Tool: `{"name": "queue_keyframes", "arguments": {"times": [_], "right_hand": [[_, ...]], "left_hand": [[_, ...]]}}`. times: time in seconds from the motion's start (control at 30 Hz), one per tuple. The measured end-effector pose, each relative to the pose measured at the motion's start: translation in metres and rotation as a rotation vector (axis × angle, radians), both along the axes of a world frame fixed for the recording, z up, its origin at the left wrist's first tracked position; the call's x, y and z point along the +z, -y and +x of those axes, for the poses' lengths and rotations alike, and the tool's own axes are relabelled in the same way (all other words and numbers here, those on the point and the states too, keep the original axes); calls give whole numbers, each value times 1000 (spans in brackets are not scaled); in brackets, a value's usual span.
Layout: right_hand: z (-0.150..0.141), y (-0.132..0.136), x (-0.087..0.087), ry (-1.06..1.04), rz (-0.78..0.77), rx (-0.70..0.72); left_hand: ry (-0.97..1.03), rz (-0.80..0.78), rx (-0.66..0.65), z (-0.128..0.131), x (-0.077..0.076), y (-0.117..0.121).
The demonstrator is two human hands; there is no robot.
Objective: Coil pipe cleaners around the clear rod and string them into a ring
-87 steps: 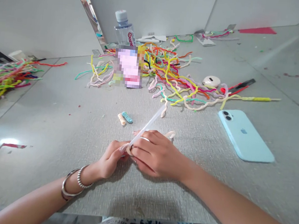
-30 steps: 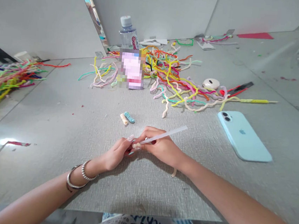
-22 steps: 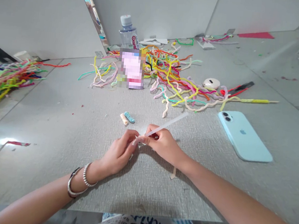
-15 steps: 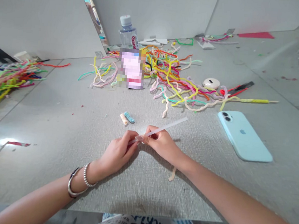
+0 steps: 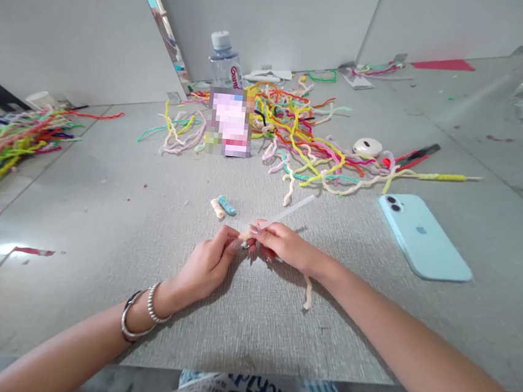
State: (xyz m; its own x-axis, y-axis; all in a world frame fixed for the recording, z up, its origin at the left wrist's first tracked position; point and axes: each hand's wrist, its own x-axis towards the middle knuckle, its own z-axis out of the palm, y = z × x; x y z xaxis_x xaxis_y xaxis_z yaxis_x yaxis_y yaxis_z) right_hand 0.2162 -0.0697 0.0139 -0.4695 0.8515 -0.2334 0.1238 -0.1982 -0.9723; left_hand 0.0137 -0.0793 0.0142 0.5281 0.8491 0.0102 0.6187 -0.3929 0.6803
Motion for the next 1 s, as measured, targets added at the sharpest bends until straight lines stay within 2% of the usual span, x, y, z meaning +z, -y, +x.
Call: {"name": "queue_keyframes", "arguments": {"times": [0.17, 0.3, 0.5, 0.7, 0.87, 1.0], "right_hand": [[5, -4, 0, -43, -7, 133], [8, -7, -2, -56, -16, 158], [5, -7, -5, -153, -91, -16], [1, -5, -3, -198, -77, -64], [-6, -1, -1, -179, 5, -210], [-10, 4, 5, -181, 82, -230]], "left_hand": [[-8, 7, 2, -1, -2, 0], [71, -57, -24, -2, -3, -2], [169, -79, -55, -3, -4, -4], [209, -98, -61, -3, -6, -5], [293, -119, -63, -4, -5, -5], [310, -122, -116, -5, -5, -2]]}}
